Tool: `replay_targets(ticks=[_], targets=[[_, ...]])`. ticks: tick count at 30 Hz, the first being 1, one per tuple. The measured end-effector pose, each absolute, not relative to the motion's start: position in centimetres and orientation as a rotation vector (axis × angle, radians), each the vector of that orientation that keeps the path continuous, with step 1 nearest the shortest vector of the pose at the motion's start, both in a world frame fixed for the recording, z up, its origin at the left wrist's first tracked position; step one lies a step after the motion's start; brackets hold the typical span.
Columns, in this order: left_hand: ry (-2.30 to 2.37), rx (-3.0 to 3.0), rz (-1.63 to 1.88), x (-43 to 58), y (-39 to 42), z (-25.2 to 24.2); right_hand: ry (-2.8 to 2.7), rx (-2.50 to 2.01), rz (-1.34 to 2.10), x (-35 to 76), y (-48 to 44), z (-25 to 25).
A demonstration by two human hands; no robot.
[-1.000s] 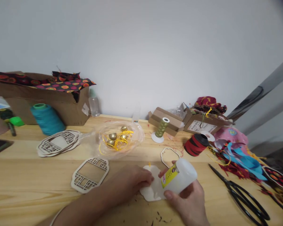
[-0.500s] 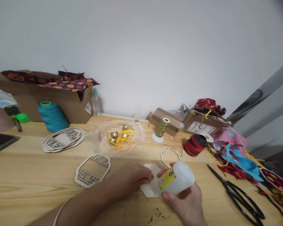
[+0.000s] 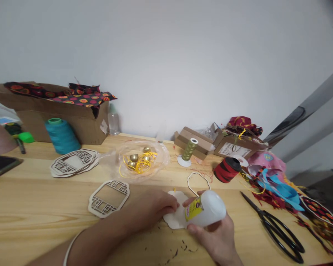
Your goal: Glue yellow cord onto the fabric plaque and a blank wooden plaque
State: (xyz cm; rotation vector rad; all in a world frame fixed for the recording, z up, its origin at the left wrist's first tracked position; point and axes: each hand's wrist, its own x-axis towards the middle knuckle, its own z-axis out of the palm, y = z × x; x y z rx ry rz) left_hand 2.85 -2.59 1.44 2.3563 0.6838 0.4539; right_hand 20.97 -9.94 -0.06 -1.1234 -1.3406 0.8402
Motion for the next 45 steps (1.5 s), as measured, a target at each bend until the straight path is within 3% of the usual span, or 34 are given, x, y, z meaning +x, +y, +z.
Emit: replay_targets(ticks=[17,45], targets=[[0.664,2.382,0.411,2.7,-2.4,0.9,-1.044,-1.101,0.865,20.4,-10.0,-0.6],[0.67,2.375,0.414,2.8,-2.5,1.2,-1.2,-1.151,0.832,20.5,-9.7,-0.7]])
